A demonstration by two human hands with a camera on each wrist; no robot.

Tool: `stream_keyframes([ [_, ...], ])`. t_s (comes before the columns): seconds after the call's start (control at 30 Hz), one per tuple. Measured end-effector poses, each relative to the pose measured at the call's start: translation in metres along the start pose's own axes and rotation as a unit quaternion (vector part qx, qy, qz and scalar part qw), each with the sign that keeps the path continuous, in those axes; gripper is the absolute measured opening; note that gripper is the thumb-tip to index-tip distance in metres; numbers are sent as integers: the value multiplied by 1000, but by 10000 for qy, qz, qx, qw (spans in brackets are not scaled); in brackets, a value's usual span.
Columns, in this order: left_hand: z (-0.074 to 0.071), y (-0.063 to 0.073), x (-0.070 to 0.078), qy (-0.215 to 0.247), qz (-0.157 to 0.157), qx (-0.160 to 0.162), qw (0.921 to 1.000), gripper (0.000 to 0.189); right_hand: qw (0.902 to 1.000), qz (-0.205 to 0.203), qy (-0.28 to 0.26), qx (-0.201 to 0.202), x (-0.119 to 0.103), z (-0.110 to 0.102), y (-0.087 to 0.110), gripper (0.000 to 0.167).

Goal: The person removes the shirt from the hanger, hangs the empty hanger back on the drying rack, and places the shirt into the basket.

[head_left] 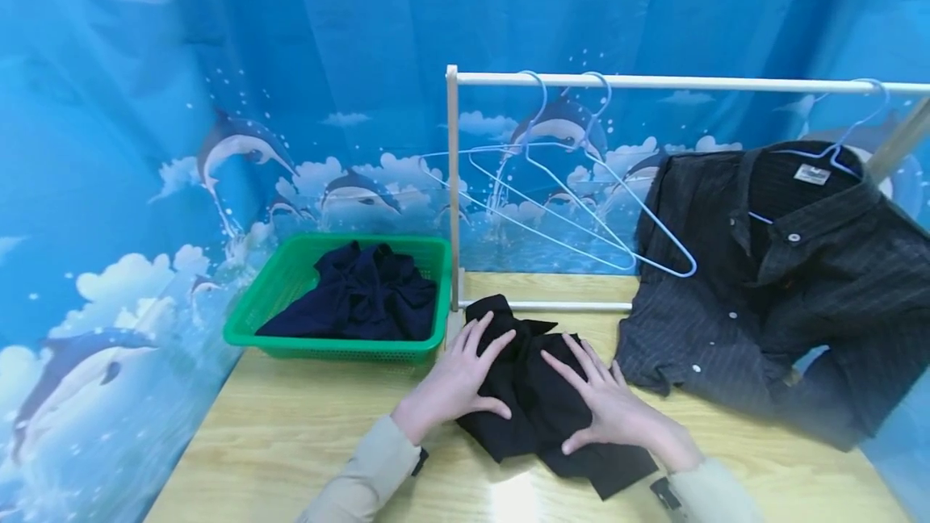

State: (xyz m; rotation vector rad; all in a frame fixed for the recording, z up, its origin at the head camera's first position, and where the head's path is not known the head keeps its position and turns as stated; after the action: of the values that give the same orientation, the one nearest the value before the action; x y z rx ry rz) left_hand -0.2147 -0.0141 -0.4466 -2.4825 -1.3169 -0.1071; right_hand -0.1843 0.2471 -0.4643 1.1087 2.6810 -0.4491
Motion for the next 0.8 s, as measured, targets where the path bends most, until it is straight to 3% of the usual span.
stream_keyframes([
  [0.13, 18, -9, 0, 7, -460, -432, 9980, 114, 9978, 653, -49, 77, 2, 8, -13, 113],
  [0.33, 39, -22, 0, 215, -1005, -1119, 9884, 106, 9935, 982, 545, 183, 4, 21, -34, 104],
  [0.4, 42, -25, 1, -4, -1020, -1100, 9887, 101, 9925, 994, 697, 138, 3, 23, -39, 100],
  [0.57, 45, -28, 3, -518, -1028, -647, 9912, 83, 9897, 803, 1173, 147, 3, 25, -49, 87],
  [0.8, 50, -29, 5, -402, -1182, -374, 9915, 53, 9864, 629, 1508, 173, 3, 28, -54, 79],
])
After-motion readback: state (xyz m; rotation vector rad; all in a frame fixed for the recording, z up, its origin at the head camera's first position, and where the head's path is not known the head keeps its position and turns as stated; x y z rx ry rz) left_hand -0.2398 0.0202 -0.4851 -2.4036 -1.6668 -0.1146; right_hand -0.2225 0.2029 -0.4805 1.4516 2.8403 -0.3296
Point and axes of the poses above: each hand's wrist, its own y-axis away from the middle knuckle, its own z-axis out of the palm, x = y × z, the point moved 2 cm from there along -y, towards the middle knuckle, and after that the axes turned 9 degrees about -z, right-handed, at the moved point
